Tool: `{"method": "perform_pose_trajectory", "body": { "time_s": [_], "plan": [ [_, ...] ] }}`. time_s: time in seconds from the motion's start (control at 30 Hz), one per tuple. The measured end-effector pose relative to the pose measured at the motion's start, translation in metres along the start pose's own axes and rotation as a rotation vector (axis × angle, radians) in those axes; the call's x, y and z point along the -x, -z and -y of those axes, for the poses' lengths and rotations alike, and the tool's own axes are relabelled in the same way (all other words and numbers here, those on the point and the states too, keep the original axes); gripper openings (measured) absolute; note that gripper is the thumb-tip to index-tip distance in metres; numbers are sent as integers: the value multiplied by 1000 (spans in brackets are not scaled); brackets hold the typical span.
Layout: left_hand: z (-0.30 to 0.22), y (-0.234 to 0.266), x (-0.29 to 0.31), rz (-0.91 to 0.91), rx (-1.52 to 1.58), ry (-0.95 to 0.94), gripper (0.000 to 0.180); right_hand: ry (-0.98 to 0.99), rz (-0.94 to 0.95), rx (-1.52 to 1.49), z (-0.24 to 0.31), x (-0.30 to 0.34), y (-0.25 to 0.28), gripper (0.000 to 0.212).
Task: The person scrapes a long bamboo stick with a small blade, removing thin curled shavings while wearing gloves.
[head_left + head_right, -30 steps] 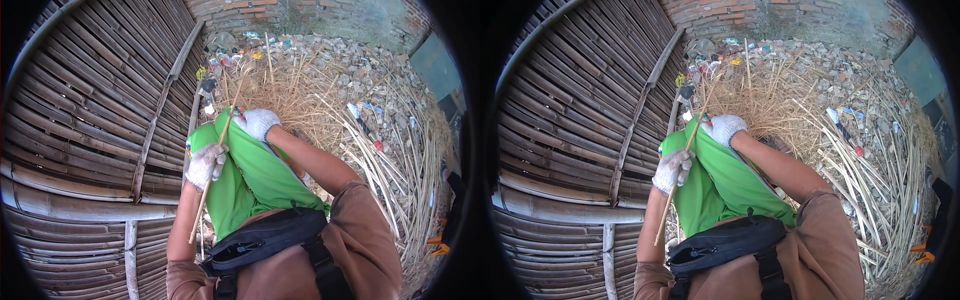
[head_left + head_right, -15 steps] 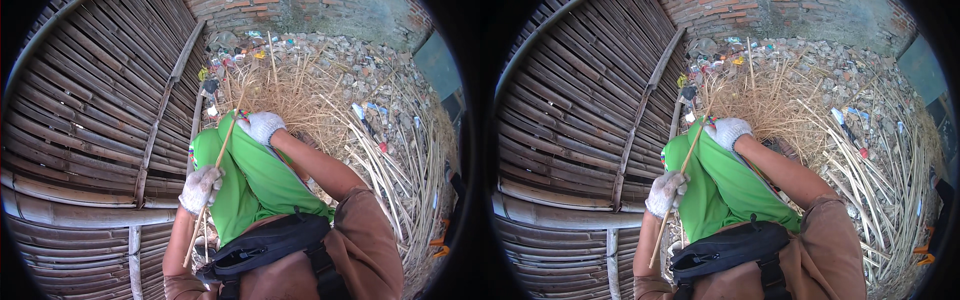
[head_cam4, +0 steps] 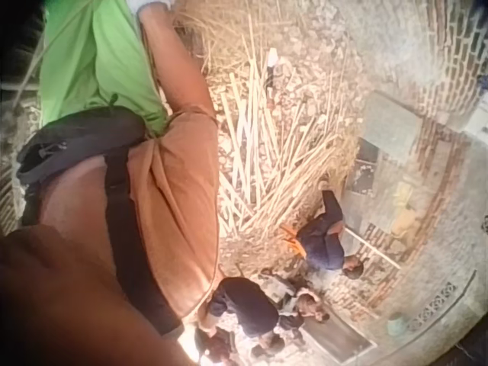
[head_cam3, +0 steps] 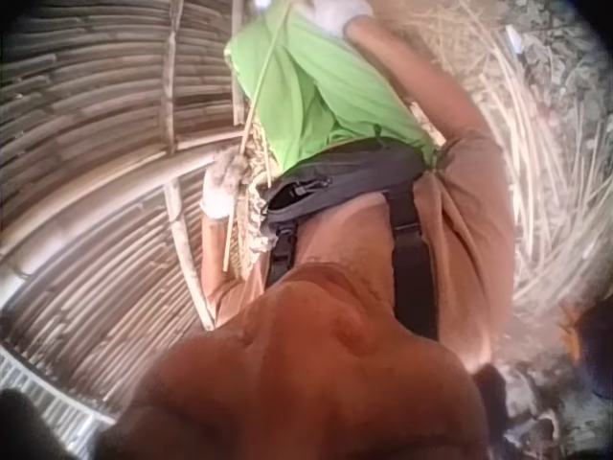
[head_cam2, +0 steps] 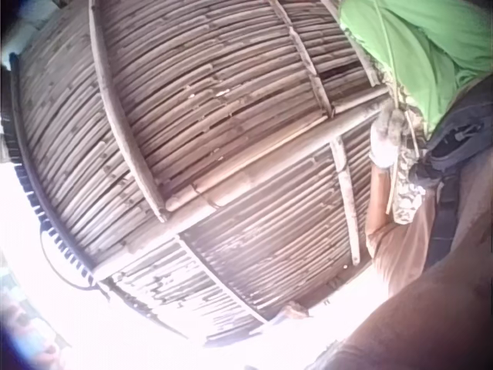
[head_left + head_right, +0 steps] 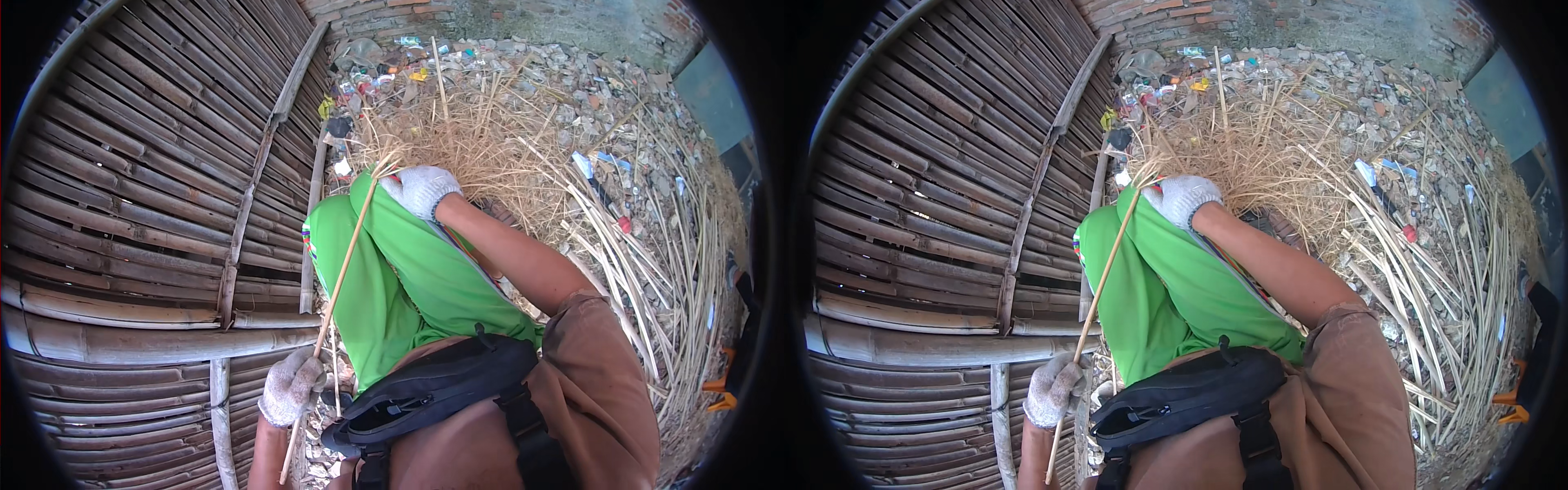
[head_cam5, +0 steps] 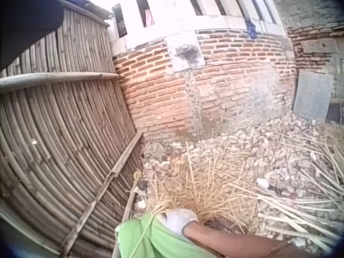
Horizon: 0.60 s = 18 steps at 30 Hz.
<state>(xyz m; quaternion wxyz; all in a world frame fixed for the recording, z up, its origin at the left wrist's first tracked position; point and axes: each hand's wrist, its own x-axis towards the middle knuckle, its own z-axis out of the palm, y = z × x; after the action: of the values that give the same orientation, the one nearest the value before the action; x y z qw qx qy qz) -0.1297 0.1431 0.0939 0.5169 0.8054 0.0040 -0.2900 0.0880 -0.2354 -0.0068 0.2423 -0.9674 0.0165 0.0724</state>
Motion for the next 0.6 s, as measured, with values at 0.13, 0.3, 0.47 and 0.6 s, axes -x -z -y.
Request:
{"method": "perform_pose_trajectory", "body": {
  "time_s": [0.13,0.3,0.47,0.6],
  "plan": [
    [16,-9,15,97,576,-9,38,12,-37,-31,-5,-3,-5,74],
    [35,-10,-1,195,929,8,47,9,-46,-28,-10,-7,-11,79],
    [-1,-33,-93,168,532,-189,45,19,0,13,-2,3,1,81],
    [-42,-44,-199,270,733,-60,31,34,-32,29,-4,1,0,79]
  ]
}}
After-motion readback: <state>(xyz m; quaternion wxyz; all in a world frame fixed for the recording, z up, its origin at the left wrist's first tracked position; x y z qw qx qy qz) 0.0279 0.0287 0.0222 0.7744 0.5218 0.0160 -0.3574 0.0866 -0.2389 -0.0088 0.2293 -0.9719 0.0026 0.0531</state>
